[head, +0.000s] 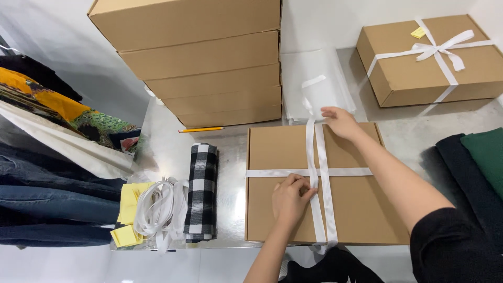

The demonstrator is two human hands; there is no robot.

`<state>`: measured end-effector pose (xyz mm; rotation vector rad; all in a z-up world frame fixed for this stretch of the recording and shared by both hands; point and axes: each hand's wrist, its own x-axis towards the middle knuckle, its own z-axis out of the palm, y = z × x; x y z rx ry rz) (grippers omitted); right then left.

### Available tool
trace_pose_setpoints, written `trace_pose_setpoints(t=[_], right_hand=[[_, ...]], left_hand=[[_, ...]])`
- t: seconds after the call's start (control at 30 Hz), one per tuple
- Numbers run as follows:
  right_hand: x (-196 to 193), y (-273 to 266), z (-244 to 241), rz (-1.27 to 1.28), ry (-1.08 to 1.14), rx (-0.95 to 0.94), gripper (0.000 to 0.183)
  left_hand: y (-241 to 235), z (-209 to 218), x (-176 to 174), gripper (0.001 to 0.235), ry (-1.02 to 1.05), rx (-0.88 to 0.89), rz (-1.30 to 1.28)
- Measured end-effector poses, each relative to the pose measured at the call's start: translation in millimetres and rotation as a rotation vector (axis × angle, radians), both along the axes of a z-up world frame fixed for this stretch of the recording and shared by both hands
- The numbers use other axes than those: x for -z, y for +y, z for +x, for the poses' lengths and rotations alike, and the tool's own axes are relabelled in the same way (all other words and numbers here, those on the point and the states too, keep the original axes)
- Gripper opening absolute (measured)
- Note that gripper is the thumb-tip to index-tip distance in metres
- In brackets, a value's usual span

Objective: The person places folded pink and orange garments into a cardboard box and closes the lid. They then wrap the box with a white ribbon, tying it into a bow on top. Finally, they write on a yellow sticky note with a pencil and place it on the box before moving it aside.

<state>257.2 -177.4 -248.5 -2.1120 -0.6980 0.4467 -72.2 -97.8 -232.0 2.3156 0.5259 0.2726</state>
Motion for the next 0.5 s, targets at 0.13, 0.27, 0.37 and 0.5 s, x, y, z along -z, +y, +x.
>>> trace_pose_setpoints(t=[0.13, 0.27, 0.37, 0.5], right_hand=[[-4.2, -26.1, -46.1, -0.142, -0.086, 0.096, 0.047], [-5.0, -40.9, -68.2, -0.085, -0.177, 0.029, 0.056], [-5.8, -42.9, -67.6, -0.1, -0.264, -0.052, 0.056], [4.2, -43.3, -67.4, -0.075, -0.273, -0.057, 0.06]], left_hand=[[0.9, 0.9, -0.1, 0.018, -0.02, 0.006, 0.015], [0.6, 0.1, -4.3, 0.019, -0.013, 0.007, 0.038], [1.2, 2.2, -9.0, 0.019, 0.008, 0.008, 0.043], [-0.7, -0.1, -3.0, 0.023, 0.008, 0.015, 0.05]])
